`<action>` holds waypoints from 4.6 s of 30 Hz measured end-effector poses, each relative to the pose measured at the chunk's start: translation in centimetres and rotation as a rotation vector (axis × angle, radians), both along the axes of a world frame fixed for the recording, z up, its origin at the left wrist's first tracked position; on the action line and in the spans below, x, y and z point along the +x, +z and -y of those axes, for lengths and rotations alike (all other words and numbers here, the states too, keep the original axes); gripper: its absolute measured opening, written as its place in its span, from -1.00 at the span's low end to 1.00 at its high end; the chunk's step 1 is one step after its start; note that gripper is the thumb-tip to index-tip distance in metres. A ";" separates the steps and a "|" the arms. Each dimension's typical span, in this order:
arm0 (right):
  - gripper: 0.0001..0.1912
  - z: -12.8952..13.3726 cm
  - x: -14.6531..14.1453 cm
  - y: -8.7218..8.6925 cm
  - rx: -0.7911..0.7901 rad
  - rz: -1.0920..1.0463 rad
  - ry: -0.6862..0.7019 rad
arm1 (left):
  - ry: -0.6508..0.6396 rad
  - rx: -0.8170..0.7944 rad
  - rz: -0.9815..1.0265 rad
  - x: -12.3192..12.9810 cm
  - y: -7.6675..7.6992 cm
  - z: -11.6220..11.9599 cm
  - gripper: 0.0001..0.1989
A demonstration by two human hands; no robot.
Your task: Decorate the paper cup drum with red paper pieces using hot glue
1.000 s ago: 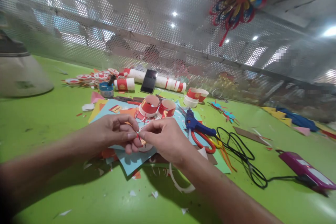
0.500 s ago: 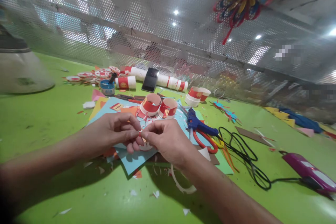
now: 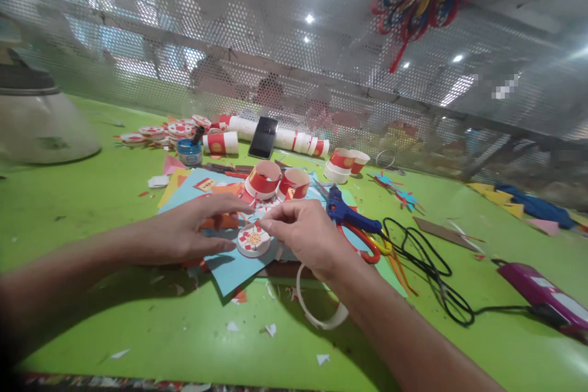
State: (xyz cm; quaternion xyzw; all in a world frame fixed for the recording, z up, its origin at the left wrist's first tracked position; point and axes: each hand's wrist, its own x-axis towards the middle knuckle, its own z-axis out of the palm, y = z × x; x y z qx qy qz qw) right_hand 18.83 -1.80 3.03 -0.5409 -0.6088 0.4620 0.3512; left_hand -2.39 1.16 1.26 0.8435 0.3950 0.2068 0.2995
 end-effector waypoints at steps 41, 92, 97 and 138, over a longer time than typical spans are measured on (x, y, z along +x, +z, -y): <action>-0.82 -1.8 -1.6 -1.6 0.044 0.308 0.088 | 0.035 0.118 0.027 3.2 -3.0 0.1 -0.17; -0.76 -2.0 -2.9 -1.2 -0.016 0.391 0.073 | 0.077 0.119 0.037 3.7 -2.3 0.8 -0.52; -0.77 -2.0 -2.9 -1.3 0.006 0.419 0.059 | 0.096 0.090 0.047 3.8 -2.0 0.8 -0.49; -0.84 -1.5 -2.2 -1.0 0.212 0.544 0.067 | 0.085 0.134 0.081 3.7 -3.2 0.3 -0.25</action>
